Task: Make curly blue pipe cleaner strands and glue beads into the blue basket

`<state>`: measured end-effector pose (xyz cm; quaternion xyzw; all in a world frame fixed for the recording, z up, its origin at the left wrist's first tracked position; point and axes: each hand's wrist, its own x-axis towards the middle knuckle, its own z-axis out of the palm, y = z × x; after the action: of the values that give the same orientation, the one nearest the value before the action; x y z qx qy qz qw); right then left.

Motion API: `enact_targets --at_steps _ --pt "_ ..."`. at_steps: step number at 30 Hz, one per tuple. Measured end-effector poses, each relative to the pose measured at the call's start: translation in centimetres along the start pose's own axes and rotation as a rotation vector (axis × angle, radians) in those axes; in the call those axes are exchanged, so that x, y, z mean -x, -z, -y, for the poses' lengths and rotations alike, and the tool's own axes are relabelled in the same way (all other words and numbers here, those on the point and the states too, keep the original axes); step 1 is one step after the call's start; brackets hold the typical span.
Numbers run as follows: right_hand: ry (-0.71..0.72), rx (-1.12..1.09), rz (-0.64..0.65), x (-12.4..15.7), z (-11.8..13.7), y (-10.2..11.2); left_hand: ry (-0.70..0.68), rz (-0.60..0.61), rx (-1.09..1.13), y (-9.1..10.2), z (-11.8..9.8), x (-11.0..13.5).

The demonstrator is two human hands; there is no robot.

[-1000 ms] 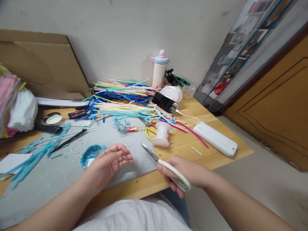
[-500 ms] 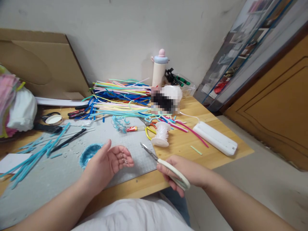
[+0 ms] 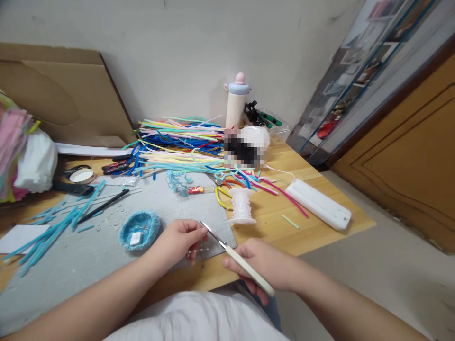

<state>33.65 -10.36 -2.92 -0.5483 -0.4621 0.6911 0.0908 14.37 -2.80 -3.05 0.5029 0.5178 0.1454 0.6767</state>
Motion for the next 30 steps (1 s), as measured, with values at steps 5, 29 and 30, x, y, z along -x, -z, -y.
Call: enact_targets --at_steps 5,29,30 --pt "-0.01 -0.003 0.026 -0.1 -0.2 0.0 -0.002 0.003 -0.076 0.2 0.1 -0.2" --pt "0.059 0.46 -1.168 2.0 -0.5 2.6 -0.1 -0.56 -1.084 17.3 -3.7 0.7" --pt "0.012 0.515 -1.197 1.7 -0.3 2.5 -0.105 -0.579 -1.082 16.9 -3.9 1.0"
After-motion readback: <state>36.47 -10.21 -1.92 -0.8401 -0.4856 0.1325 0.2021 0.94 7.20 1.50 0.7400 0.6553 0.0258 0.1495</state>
